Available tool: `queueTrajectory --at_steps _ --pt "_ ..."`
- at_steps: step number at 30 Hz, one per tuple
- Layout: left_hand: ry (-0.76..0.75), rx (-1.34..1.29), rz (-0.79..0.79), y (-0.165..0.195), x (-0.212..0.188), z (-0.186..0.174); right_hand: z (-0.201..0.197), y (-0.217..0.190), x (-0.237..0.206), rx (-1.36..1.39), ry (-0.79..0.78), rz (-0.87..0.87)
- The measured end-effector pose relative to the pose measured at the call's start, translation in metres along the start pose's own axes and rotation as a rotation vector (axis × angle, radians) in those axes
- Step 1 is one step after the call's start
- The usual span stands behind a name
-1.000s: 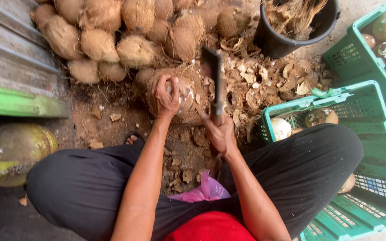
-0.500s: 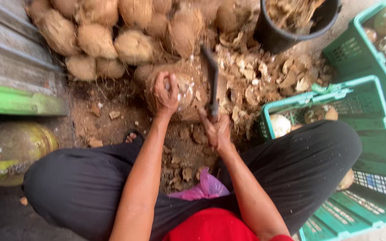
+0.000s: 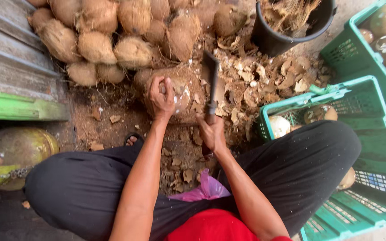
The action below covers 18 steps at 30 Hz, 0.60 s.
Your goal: The person sits on the ground and husks coconuts, chopping off the outer husk with a heavy cleaver-like blade against a wooden block. They rotate each coconut between strikes, set finished coconuts into a green crate, and pull new unhusked coconuts from the pile.
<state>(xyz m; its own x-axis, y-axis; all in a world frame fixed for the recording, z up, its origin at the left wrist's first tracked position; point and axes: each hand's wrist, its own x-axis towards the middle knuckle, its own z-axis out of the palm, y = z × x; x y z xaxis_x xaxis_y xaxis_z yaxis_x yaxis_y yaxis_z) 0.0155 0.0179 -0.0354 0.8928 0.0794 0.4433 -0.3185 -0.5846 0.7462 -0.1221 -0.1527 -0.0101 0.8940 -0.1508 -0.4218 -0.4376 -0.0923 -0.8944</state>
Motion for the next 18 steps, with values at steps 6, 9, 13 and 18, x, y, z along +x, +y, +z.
queueTrajectory --at_steps 6,9,13,18 --pt "0.017 0.013 -0.211 -0.016 0.000 0.002 0.007 0.010 0.000 -0.097 -0.146 0.134" --pt "0.052 -0.111 -0.424 -0.016 -0.005 0.001 0.001 -0.002 -0.003 0.002 -0.092 0.160" --pt "0.089 0.001 -0.518 -0.015 -0.006 0.005 0.005 -0.010 -0.001 -0.103 0.083 -0.091" --pt "0.204 0.141 -0.261 -0.016 -0.006 0.008 0.019 0.004 0.010 -0.078 -0.021 0.103"
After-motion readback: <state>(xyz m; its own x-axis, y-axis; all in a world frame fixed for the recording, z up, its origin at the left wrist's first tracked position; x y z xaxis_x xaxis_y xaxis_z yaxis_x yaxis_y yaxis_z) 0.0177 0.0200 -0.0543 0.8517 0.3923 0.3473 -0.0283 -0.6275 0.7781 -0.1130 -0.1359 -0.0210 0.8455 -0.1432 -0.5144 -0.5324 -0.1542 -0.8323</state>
